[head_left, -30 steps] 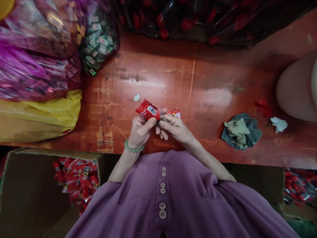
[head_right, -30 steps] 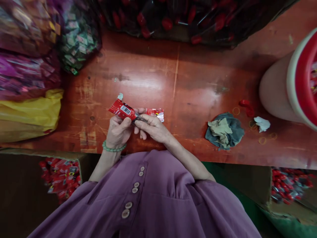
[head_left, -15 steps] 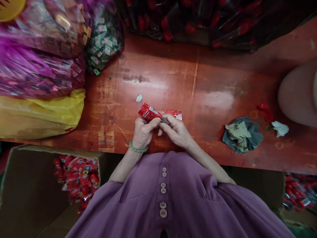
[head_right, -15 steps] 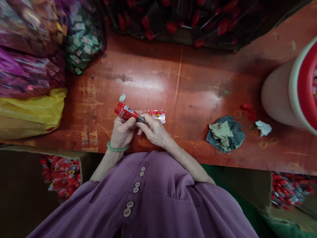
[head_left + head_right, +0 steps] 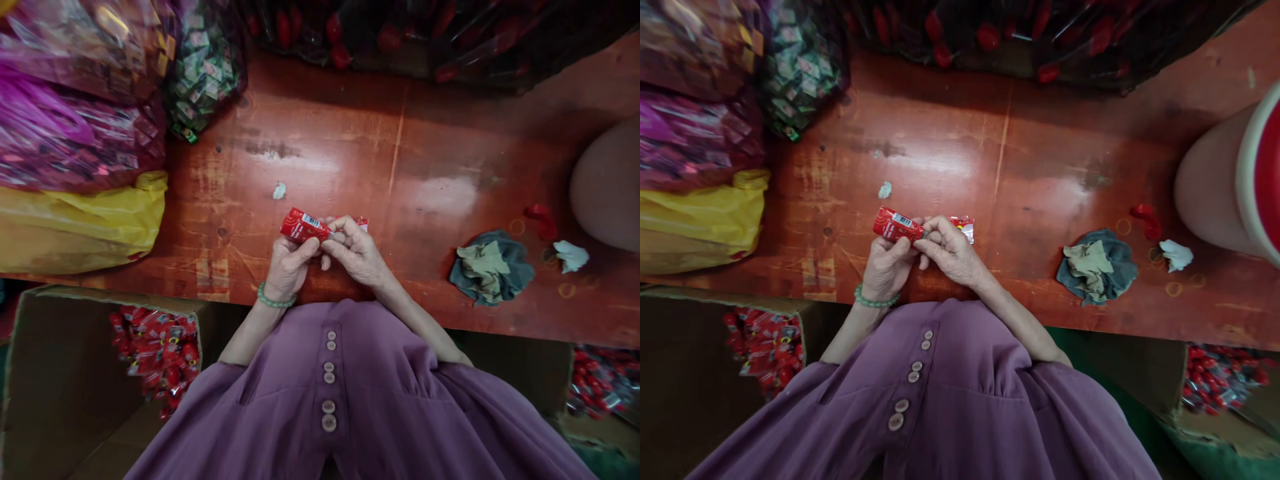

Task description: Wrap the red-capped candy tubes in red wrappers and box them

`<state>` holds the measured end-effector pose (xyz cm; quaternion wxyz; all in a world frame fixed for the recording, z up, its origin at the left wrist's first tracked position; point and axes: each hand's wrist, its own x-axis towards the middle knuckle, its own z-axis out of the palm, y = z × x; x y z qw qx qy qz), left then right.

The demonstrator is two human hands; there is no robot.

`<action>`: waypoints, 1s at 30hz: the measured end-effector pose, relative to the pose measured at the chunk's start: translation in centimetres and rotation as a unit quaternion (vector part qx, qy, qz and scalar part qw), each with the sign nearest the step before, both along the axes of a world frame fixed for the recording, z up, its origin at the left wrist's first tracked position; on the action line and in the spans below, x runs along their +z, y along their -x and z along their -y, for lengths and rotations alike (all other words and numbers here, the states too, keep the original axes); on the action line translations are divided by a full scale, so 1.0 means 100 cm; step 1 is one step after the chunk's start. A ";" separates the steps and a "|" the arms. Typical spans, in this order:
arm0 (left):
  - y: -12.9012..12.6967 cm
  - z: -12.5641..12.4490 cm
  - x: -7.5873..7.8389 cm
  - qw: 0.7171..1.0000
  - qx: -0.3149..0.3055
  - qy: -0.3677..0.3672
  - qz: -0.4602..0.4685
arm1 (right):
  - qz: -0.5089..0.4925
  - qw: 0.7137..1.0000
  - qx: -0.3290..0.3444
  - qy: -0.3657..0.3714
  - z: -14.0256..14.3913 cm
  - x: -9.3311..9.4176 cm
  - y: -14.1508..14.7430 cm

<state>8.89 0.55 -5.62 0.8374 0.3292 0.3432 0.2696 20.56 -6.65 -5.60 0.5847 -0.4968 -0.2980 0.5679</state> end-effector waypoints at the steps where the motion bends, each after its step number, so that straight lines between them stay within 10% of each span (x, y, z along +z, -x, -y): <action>1: 0.002 -0.002 -0.001 1.000 0.023 -0.006 -0.002 | -0.003 1.000 0.004 0.002 0.000 0.000 0.000; 7: 0.010 -0.012 -0.017 0.985 0.125 -0.108 -0.042 | 0.005 0.999 -0.012 0.029 -0.002 -0.002 0.001; 19: 0.017 -0.014 -0.026 0.972 0.046 -0.207 -0.099 | 0.054 0.998 -0.019 0.016 0.000 -0.005 -0.009; 30: 0.011 -0.013 -0.022 0.988 0.066 -0.119 -0.067 | 0.157 0.982 -0.104 0.024 -0.005 -0.004 0.003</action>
